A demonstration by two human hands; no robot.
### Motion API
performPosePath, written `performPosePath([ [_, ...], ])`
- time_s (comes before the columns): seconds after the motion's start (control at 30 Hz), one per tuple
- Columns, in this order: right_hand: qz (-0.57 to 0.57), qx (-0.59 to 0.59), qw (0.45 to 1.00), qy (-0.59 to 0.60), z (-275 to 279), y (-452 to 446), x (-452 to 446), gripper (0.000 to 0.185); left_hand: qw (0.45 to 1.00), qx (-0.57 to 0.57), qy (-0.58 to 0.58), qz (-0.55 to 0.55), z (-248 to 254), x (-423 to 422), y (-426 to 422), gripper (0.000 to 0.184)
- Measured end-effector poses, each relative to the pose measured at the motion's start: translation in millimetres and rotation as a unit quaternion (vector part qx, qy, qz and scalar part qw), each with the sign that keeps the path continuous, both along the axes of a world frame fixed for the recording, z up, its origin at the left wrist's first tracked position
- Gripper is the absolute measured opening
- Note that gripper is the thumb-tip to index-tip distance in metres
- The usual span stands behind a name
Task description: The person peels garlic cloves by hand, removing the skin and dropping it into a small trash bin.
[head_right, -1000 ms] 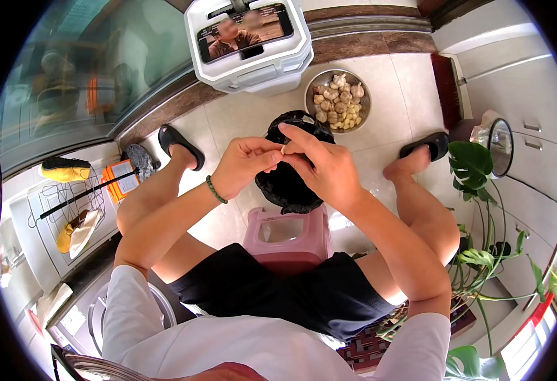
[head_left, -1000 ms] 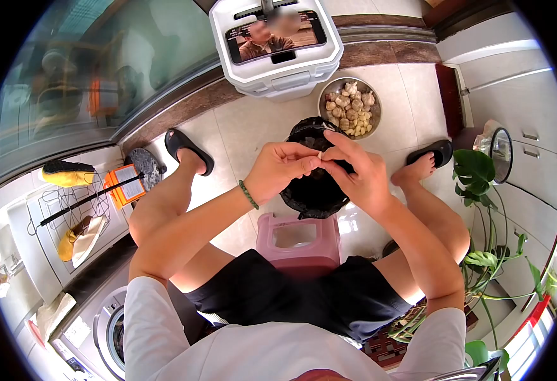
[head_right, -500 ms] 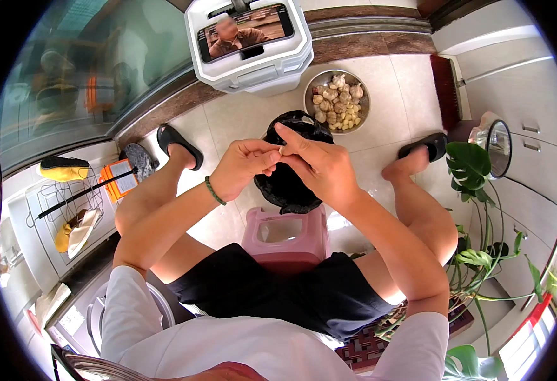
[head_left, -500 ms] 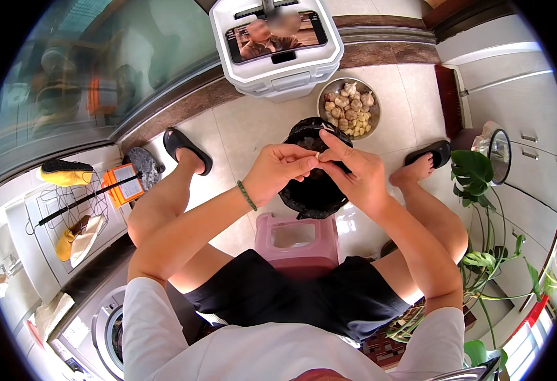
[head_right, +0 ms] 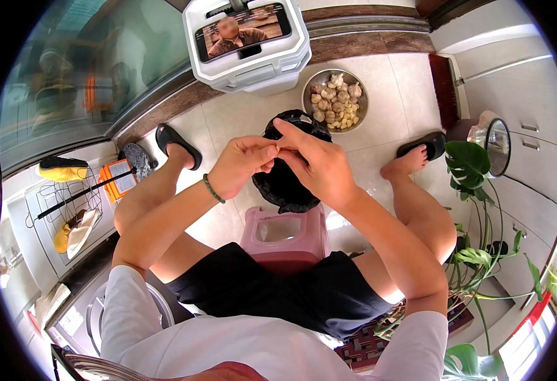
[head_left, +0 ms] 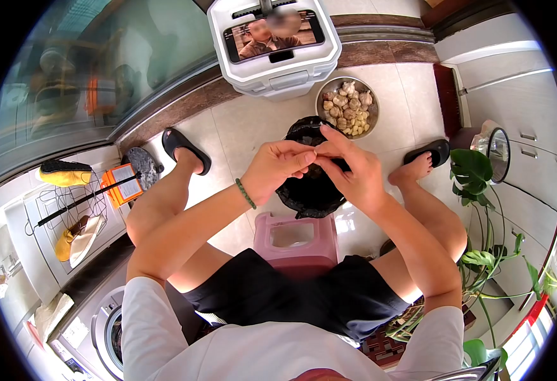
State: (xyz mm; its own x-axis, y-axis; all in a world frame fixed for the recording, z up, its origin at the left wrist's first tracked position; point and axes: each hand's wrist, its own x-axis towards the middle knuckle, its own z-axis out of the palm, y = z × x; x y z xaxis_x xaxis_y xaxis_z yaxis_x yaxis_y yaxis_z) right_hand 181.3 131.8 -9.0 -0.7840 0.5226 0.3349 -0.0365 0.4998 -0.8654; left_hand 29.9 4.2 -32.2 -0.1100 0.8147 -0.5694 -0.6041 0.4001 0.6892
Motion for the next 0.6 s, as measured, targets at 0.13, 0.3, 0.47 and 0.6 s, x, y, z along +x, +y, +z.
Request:
performPosePath([
  [0.13, 0.003, 0.02, 1.0, 0.0, 1.5, 0.9, -0.3, 0.052, 1.0, 0.0, -0.011, 0.006, 1.0, 0.0, 1.0, 0.028],
  [0.3, -0.005, 0.035, 0.999, 0.006, -0.2, 1.0, -0.2, 0.05, 1.0, -0.007, -0.029, 0.009, 4.9, 0.1, 1.2, 0.028],
  [0.47, -0.012, 0.047, 0.999, 0.007, -0.1, 0.8, -0.6, 0.049, 0.996, -0.018, -0.088, 0.027, 1.9, 2.4, -0.3, 0.026],
  [0.6, -0.012, 0.04, 0.999, 0.008, -0.6, 1.3, -2.0, 0.048, 0.988, -0.01, -0.153, 0.024, -2.1, 1.6, -1.3, 0.026],
])
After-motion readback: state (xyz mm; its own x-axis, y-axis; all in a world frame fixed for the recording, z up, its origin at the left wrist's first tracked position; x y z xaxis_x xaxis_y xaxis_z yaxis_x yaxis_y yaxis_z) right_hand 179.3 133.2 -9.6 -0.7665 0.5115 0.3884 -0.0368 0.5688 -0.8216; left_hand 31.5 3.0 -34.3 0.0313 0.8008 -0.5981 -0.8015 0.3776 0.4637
